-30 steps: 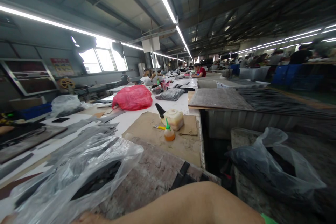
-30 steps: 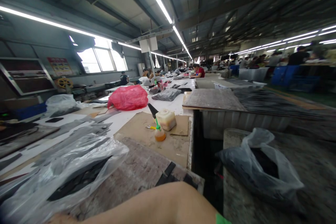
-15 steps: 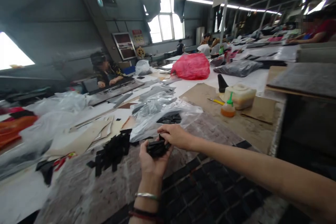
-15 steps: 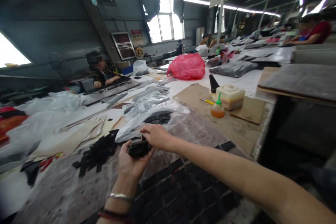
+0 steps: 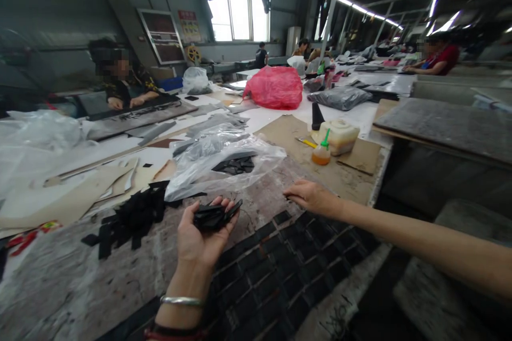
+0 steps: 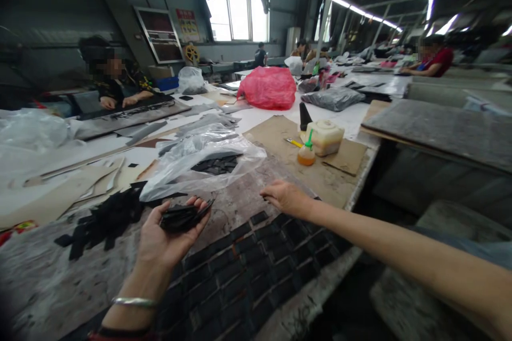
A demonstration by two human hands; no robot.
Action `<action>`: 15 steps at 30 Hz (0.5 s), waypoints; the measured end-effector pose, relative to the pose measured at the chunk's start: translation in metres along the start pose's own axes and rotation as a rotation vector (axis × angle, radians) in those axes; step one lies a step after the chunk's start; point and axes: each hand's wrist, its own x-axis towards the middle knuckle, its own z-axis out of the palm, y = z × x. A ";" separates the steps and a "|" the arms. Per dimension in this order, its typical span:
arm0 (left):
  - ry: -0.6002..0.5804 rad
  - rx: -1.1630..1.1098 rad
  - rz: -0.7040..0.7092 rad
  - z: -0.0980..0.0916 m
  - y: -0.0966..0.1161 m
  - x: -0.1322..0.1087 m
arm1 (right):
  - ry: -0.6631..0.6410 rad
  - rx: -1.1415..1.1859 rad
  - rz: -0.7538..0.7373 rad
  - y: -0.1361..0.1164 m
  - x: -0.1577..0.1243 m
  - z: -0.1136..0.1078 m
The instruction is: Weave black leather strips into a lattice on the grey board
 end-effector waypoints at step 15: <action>0.031 0.061 0.031 -0.002 -0.002 -0.011 | -0.221 0.055 -0.063 0.020 -0.022 -0.001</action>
